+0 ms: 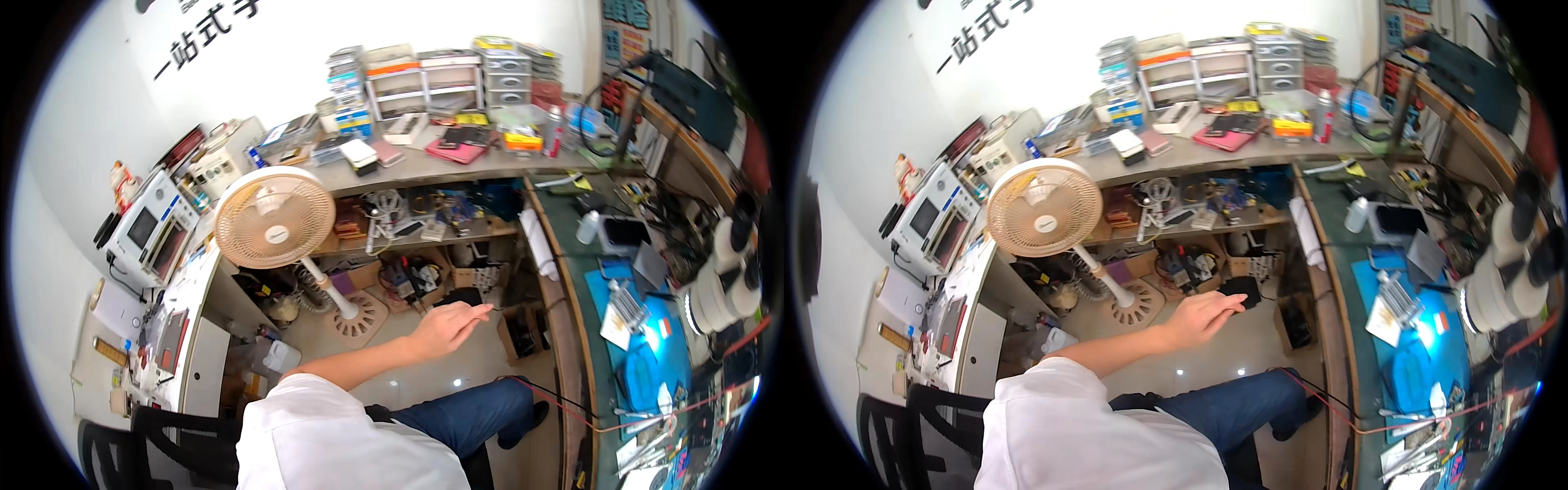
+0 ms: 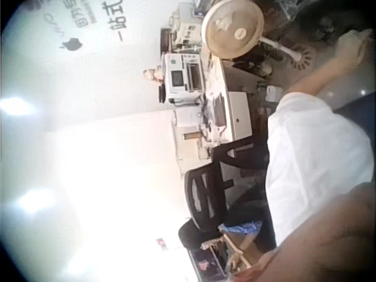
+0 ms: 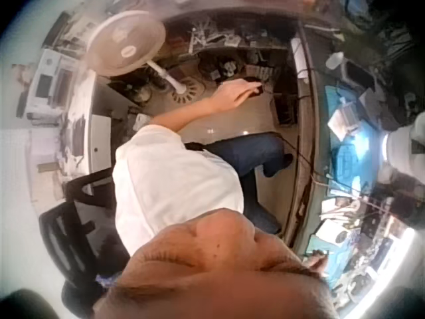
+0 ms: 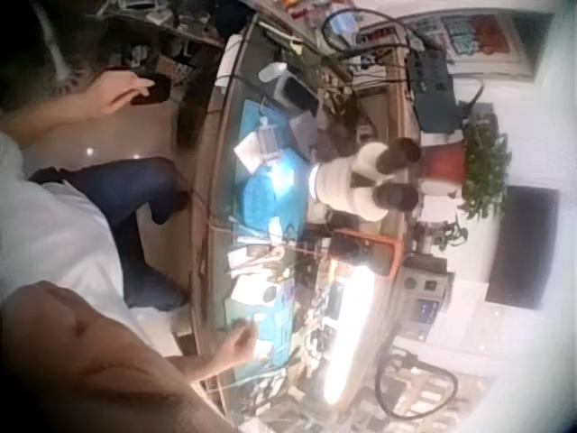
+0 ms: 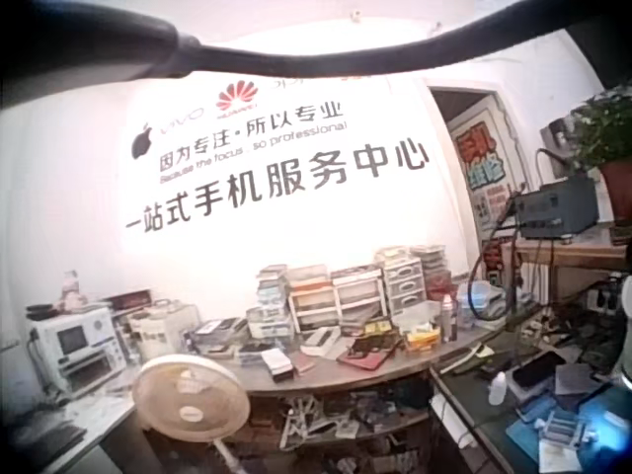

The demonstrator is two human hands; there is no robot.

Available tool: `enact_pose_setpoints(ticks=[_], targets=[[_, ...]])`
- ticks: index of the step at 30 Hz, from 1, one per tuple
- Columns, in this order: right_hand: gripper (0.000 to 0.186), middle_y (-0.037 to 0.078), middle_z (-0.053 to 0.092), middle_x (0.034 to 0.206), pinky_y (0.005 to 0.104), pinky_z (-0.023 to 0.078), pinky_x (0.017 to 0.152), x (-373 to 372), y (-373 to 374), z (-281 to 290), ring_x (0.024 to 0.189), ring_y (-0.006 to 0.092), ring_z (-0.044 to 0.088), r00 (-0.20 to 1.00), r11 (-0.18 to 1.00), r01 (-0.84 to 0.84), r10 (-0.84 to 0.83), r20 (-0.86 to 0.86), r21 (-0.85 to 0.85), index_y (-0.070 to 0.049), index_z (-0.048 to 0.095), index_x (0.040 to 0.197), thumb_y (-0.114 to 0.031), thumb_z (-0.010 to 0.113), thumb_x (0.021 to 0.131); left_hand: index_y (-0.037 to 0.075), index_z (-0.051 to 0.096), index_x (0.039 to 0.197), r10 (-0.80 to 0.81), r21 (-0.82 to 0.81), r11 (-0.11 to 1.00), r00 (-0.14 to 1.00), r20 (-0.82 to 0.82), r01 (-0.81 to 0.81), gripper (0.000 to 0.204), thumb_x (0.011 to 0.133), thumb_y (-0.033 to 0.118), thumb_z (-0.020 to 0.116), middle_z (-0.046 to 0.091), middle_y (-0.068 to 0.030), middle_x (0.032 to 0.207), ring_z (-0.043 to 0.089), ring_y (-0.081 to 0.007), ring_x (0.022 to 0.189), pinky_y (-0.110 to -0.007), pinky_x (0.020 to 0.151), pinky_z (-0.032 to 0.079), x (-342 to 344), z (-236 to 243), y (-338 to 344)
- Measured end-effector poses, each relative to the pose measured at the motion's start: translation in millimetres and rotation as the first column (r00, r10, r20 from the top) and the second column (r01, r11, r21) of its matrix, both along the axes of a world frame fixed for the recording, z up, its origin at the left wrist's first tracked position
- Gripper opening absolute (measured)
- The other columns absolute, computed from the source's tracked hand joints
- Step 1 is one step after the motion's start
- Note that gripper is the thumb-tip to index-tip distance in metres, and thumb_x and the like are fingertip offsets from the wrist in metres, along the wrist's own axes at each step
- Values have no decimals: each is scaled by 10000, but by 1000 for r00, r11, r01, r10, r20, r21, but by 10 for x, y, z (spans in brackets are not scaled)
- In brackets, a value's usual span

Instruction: The person disassembles a smartphone, removes the back cover, and manipulates internal components including the battery and ribbon cables. They repeatedly connect and disconnect a charging cable, inspect the screen, and use a microscope to examine the motherboard.

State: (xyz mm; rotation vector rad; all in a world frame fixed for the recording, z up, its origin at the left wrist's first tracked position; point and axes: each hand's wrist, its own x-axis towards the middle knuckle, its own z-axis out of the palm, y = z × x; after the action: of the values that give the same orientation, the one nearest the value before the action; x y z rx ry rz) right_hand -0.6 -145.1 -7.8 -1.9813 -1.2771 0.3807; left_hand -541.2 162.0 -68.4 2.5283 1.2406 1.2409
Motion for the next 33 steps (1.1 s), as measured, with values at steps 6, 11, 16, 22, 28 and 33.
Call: enact_pose_setpoints(ticks=[6, 11, 16, 22, 28, 33], targets=[[487, 106, 588, 1120, 259, 501, 798, -634, 572, -140, 886, 179, 562, 974, 974, -228, 228, -11, 3, -16, 413, 1477, -68, 504, 1001, 48, 450, 1423, 211, 95, 976, 963, -169, -197, 543, 909, 31, 625, 674, -124, 1202, 661, -292, 1089, -400, 1006, 500, -1158, 232, -189], [359, 135, 645, 1071, 276, 499, 826, -1282, 717, -118, 941, 192, 601, 991, 973, -132, 129, 27, 191, 32, 572, 1333, -61, 559, 986, 32, 460, 1413, 300, -2, 952, 927, 223, -307, 527, 904, -51, 567, 638, -198, 1214, 725, -247, 928, -351, 752, 586, -1683, 643, 97], [411, 185, 670, 1194, 342, 526, 868, -1271, 865, -310, 1019, 250, 647, 981, 989, -70, 45, -191, -130, 7, 537, 1380, -50, 573, 975, 7, 486, 1371, 254, 164, 946, 953, 165, -281, 544, 853, -134, 576, 600, -199, 1235, 720, -242, 846, -319, 697, 583, -1593, 457, 438], [226, 35, 633, 845, 233, 454, 625, -1565, 1318, 133, 704, 83, 551, 968, 968, 250, -249, -40, 20, 12, 668, 985, 42, 683, 762, -18, 597, 1167, -310, 168, 945, 930, 195, 280, 399, 795, -163, 602, 688, -186, 1065, 715, -285, 818, -328, 703, 589, 66, 90, 1395], [169, 57, 655, 910, 251, 511, 668, -1605, 1732, 394, 749, 124, 650, 887, 952, 294, -238, -396, 85, 49, 630, 1091, 17, 601, 928, 10, 627, 1243, -736, -90, 587, 577, 355, 804, 374, 873, -15, 677, 705, -112, 1037, 694, -227, 845, -344, 758, 561, 1733, 440, 1258], [207, 89, 651, 831, 281, 486, 612, -1913, 2163, 495, 683, 186, 626, 987, 996, -62, 70, -147, 58, -21, 699, 1088, -27, 666, 884, 43, 408, 1467, -626, -550, -113, 371, 686, 827, 574, 948, 60, 653, 646, -109, 1198, 660, -182, 1034, -333, 930, 525, 1986, 520, 722]])
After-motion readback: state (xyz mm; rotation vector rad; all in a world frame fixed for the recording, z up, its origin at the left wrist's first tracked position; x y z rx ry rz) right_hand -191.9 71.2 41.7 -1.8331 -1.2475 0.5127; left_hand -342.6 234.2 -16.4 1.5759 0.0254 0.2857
